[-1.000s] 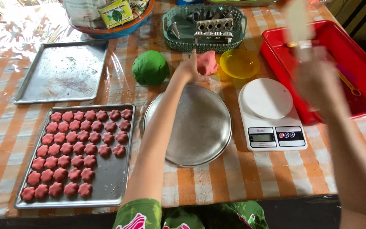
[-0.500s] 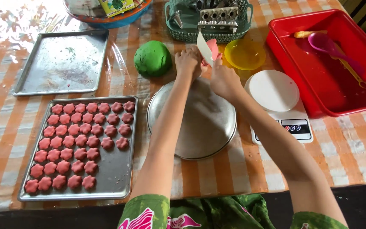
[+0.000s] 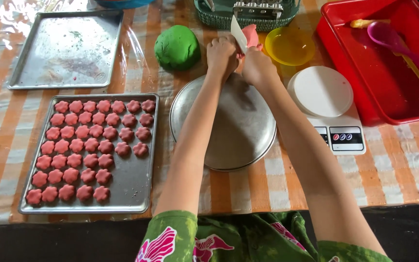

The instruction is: Rolling out pink dough and using a flower-shaped cutter to create small flower-shaped dough pieces for baking.

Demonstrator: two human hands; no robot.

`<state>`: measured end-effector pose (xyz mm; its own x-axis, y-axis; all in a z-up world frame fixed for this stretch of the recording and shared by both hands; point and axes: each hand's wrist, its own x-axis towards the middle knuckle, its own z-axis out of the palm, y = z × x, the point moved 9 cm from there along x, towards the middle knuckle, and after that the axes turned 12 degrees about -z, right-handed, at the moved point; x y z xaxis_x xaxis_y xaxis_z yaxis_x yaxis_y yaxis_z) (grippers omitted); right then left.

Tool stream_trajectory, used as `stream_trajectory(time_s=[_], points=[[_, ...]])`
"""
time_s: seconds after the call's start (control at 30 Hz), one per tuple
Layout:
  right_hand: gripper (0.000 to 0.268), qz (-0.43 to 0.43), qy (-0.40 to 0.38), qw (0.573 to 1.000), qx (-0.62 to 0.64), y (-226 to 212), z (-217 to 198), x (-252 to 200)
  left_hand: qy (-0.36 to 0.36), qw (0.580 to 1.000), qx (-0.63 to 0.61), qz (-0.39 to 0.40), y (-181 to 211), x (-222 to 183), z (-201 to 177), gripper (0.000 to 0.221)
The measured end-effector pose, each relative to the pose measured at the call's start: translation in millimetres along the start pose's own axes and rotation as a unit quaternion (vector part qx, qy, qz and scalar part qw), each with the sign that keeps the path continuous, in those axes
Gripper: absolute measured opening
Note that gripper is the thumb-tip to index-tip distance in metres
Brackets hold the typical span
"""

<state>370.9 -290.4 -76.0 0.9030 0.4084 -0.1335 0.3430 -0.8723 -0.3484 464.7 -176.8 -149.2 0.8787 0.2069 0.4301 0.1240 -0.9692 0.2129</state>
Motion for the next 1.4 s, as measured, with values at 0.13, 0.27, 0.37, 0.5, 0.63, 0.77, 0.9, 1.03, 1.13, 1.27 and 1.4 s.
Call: stream_trajectory(time_s=[0.13, 0.27, 0.37, 0.5, 0.63, 0.77, 0.9, 1.03, 1.13, 1.27, 1.4], points=[[0.046, 0.043, 0.023, 0.999, 0.015, 3, 4, 10, 0.001, 1.0, 0.004, 0.0, 1, -4, -11, 0.042], [0.05, 0.045, 0.015, 0.998, 0.048, 1, 8, 17, 0.047, 0.997, 0.055, 0.001, 2, -6, -21, 0.014], [0.056, 0.043, -0.002, 0.999, 0.033, -7, -10, 9, -0.108, 0.991, -0.041, -0.061, 0, -20, -44, 0.034], [0.026, 0.019, -0.114, 0.992, 0.048, -11, -32, -14, 0.047, 0.999, -0.018, -0.013, -8, -9, -17, 0.052], [0.029, 0.002, -0.092, 0.995, 0.044, 4, -6, -11, 0.035, 0.999, 0.021, 0.005, -3, -12, -30, 0.065], [0.048, -0.012, -0.052, 0.998, -0.045, 8, 10, 4, -0.02, 0.999, 0.041, -0.009, -3, -7, -20, 0.053], [0.047, 0.016, -0.023, 0.999, -0.025, 16, 19, 18, -0.003, 0.997, 0.074, 0.007, -9, 8, 12, 0.059], [0.051, 0.037, -0.005, 0.999, -0.008, 14, 25, 25, -0.105, 0.982, 0.141, 0.068, 2, 1, 0, 0.04], [0.046, 0.013, 0.028, 0.999, -0.017, 23, 32, 35, -0.027, 0.986, 0.135, 0.092, 8, 8, 0, 0.019], [0.051, 0.057, 0.019, 0.998, -0.014, 20, 35, 35, -0.058, 0.978, 0.156, 0.128, 17, -4, -52, 0.015], [0.044, 0.006, 0.033, 0.991, -0.127, 35, 56, 65, -0.242, 0.965, 0.034, 0.092, 27, -23, -164, 0.012]])
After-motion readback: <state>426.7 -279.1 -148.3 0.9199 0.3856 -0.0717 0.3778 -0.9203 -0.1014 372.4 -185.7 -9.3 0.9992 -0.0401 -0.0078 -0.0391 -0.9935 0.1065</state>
